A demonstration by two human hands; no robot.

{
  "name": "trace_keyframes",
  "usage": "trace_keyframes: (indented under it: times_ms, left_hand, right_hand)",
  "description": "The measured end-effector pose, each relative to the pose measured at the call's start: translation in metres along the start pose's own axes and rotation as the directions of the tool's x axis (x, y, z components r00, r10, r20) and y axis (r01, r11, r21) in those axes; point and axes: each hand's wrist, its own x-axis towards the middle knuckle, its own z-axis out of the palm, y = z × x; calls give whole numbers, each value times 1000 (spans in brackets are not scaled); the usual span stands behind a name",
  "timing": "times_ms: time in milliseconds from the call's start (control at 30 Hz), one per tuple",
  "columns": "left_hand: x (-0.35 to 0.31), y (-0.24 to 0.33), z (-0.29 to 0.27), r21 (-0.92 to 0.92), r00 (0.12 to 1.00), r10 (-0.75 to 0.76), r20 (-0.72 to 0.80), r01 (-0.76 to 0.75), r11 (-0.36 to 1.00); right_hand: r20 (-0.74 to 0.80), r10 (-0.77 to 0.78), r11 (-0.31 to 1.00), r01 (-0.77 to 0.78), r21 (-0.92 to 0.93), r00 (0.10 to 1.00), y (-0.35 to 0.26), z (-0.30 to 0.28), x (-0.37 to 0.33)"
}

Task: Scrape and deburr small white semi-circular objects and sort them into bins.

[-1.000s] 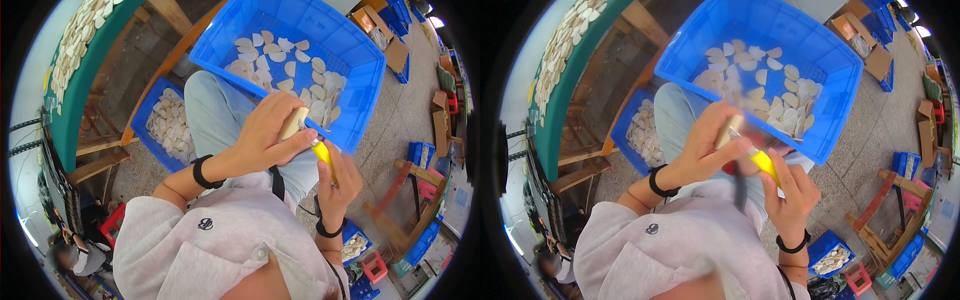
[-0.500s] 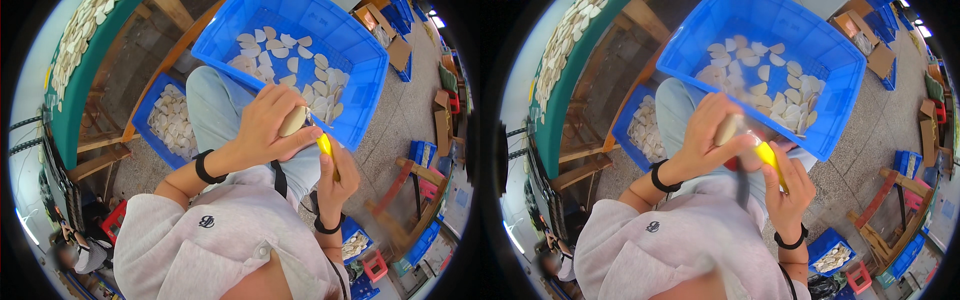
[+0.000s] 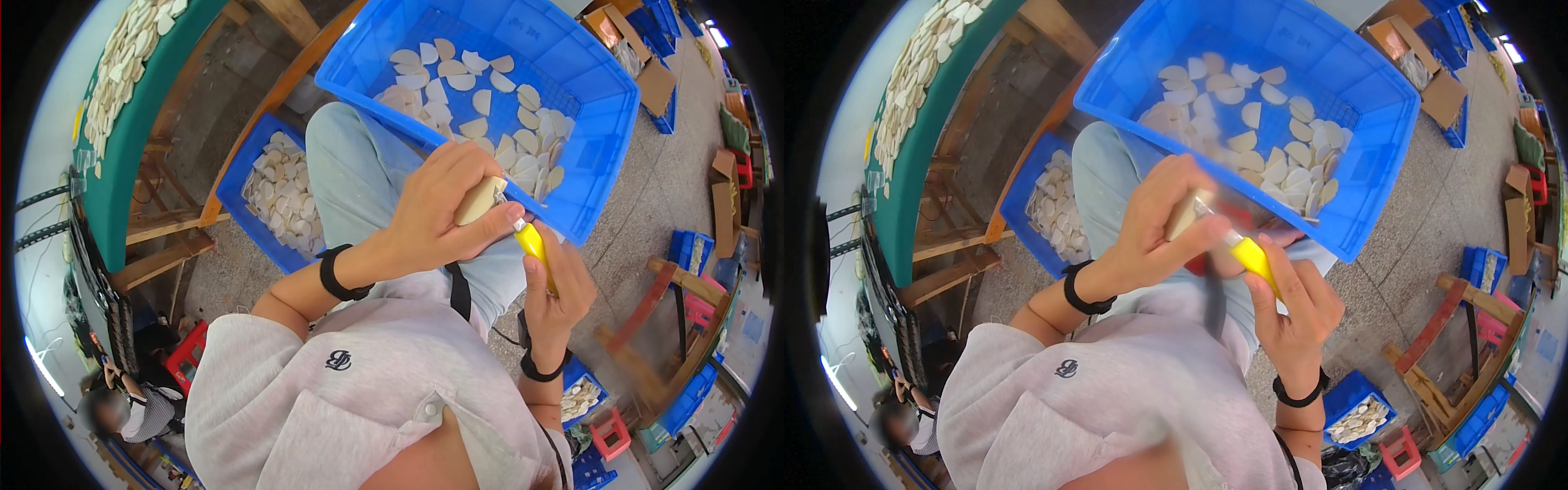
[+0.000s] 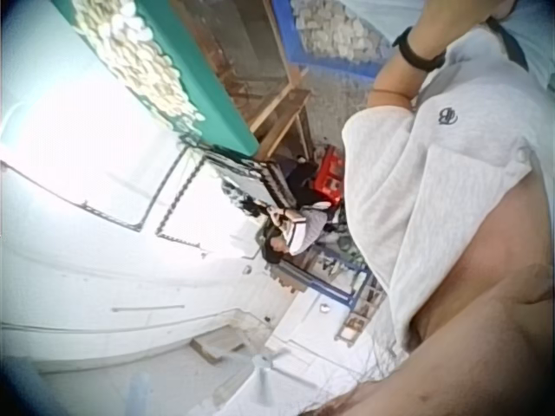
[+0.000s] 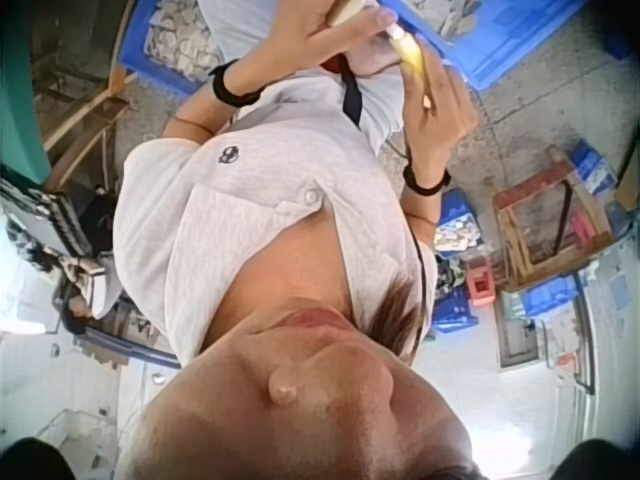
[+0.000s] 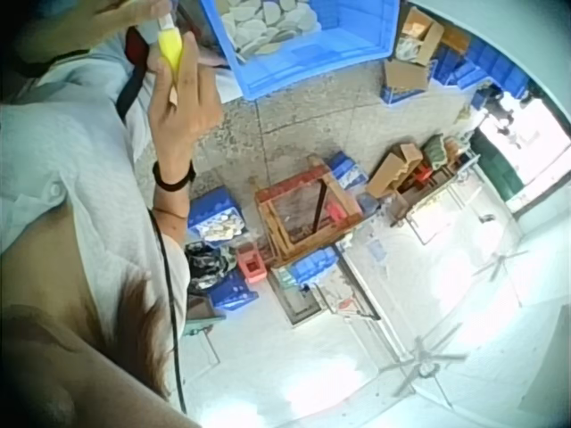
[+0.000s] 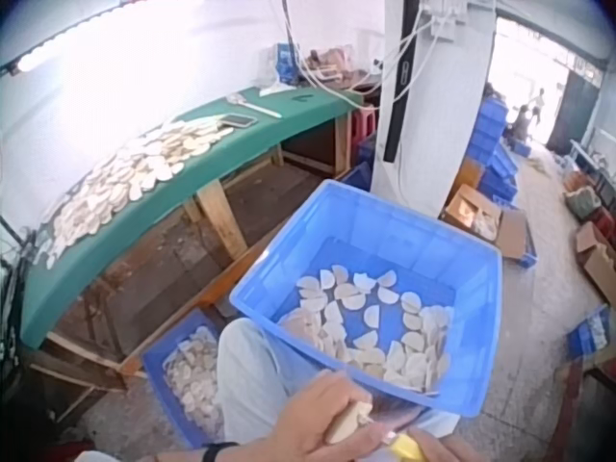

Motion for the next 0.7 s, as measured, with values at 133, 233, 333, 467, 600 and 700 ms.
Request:
trace_keyframes:
  times_ms: [133, 233, 333, 467, 600, 700]
  left_hand:
    - [-1, -1, 1, 24, 1000, 20, -4, -20, 1000]
    - [0, -2, 2, 63, 997, 64, -49, -61, 996]
    - [1, -4, 2, 129, 989, 125, -76, -115, 985]
    - [-2, -9, 4, 101, 993, 84, -77, -76, 992]
    - [-8, -6, 5, -337, 975, -219, 26, 215, 917]
    - [-8, -3, -1, -496, 888, -427, 168, 451, 742]
  right_hand:
    - [17, -1, 1000, 1, -30, 1000, -1, -1, 0]
    - [11, 1, 998, -1, -57, 1000, -1, 0, -1]
    - [9, 5, 996, -5, -85, 1000, -2, 1, -2]
    - [-20, 38, 994, -40, -103, 999, -4, 10, -3]
    - [-135, 147, 989, -145, 21, 980, 0, 14, -2]
    - [-79, 113, 993, -109, 53, 990, -2, 9, 1]
